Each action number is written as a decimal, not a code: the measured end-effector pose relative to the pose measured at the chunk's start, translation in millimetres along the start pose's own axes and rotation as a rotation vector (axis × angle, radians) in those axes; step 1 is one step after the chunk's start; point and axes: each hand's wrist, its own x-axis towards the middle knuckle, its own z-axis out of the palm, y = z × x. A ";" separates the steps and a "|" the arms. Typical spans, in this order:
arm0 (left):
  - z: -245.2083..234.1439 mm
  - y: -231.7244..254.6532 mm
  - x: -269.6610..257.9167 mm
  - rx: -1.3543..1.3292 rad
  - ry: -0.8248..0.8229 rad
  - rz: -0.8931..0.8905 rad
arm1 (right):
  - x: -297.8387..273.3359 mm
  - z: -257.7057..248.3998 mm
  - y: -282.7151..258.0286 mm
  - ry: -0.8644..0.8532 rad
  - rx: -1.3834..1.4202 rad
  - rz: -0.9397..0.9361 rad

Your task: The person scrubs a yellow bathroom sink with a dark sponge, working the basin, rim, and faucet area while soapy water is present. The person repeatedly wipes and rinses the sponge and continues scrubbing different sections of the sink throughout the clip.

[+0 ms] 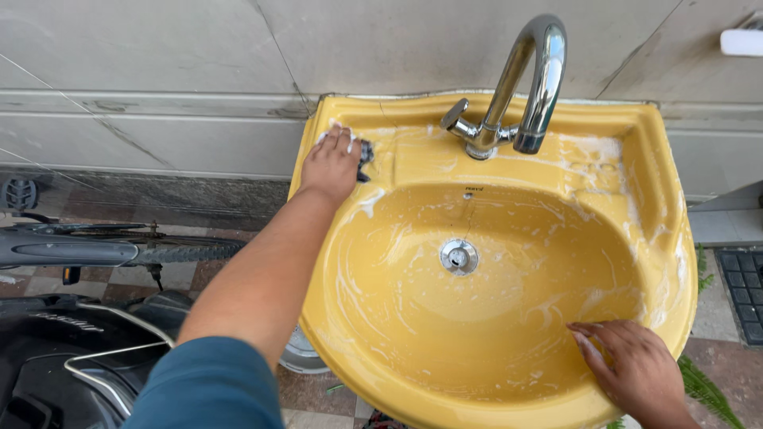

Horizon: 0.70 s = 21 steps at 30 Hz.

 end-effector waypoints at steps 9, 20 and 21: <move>-43.2 41.3 -148.8 -0.187 0.232 -0.167 | 3.1 3.9 4.2 -0.018 -0.042 0.028; -46.7 18.9 -78.5 -0.284 0.319 -0.219 | 6.8 7.8 10.7 -0.016 -0.001 0.045; -41.7 17.4 -71.9 -0.223 0.312 -0.207 | 8.8 8.1 11.9 -0.011 0.012 0.024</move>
